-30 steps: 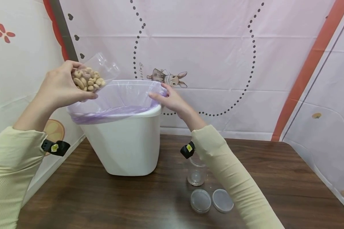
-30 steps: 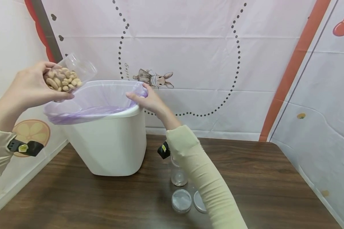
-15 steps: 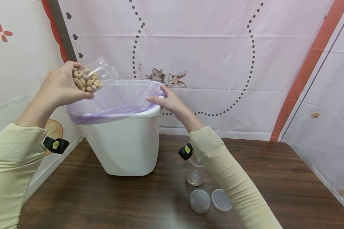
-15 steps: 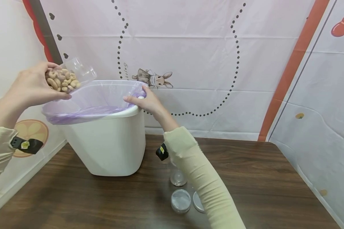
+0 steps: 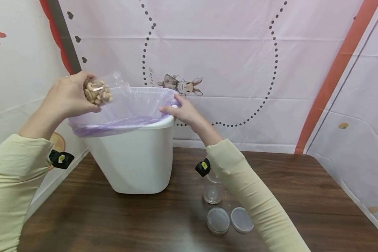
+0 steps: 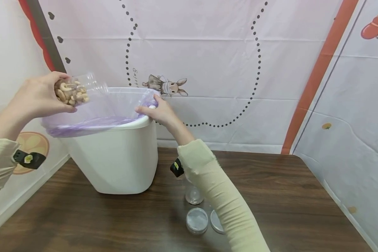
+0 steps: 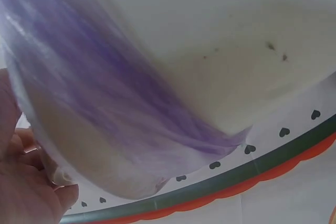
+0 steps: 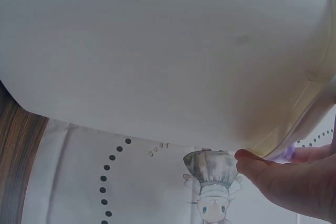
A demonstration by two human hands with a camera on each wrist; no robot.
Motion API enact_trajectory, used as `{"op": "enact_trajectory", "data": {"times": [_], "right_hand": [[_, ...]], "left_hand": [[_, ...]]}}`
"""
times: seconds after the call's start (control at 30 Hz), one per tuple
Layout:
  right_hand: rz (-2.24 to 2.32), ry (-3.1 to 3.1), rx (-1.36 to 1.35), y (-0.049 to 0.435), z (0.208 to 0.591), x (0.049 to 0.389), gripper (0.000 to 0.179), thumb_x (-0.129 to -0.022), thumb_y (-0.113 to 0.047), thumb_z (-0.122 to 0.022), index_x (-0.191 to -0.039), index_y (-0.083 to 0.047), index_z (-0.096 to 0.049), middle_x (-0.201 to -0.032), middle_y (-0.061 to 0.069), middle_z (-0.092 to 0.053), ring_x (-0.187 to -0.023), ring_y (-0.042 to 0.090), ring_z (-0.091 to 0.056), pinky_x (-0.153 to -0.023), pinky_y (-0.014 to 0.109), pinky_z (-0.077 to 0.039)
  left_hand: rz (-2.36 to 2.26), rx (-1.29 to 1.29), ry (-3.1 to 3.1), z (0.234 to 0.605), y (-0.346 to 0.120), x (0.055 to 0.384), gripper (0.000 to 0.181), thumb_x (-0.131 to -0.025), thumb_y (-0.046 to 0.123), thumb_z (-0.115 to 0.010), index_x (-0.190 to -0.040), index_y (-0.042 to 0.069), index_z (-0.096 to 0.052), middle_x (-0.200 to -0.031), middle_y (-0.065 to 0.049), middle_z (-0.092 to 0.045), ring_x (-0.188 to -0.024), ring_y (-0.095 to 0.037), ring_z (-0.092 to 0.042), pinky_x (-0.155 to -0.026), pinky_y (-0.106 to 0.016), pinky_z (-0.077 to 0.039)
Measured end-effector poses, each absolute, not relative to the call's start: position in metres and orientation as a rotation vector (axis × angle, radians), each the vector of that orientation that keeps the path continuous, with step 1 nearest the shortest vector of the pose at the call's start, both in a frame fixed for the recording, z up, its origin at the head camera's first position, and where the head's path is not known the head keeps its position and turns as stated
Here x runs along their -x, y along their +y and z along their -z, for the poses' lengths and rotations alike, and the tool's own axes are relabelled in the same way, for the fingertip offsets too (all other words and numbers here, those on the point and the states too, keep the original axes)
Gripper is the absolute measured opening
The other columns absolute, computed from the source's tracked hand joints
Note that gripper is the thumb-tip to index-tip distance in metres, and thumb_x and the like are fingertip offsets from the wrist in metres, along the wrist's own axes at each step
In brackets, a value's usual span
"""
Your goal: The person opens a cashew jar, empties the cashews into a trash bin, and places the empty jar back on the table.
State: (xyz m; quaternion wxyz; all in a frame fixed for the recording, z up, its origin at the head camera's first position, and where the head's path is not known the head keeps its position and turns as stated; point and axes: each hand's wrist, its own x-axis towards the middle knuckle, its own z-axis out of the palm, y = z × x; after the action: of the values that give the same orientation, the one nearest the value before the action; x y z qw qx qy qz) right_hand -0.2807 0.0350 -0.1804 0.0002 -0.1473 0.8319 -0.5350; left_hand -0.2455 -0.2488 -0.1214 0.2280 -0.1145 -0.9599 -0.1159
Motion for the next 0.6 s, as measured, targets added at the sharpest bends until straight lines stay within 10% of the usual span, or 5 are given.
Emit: {"op": "enact_trajectory", "data": {"times": [0.6], "right_hand": [[1.662, 2.622, 0.426, 0.0346, 0.1793, 0.2793, 0.084, -0.079, -0.032, -0.066, -0.146, -0.016, -0.018, -0.149, 0.010, -0.023, -0.133, 0.023, -0.027, -0.105, 0.038, -0.029]], "left_hand": [[0.178, 0.427, -2.632, 0.1246, -0.2413, 0.2511, 0.077, -0.057, 0.004, -0.070, -0.128, -0.002, -0.041, -0.121, -0.030, -0.048, -0.102, -0.049, -0.041, -0.083, -0.062, -0.033]]}}
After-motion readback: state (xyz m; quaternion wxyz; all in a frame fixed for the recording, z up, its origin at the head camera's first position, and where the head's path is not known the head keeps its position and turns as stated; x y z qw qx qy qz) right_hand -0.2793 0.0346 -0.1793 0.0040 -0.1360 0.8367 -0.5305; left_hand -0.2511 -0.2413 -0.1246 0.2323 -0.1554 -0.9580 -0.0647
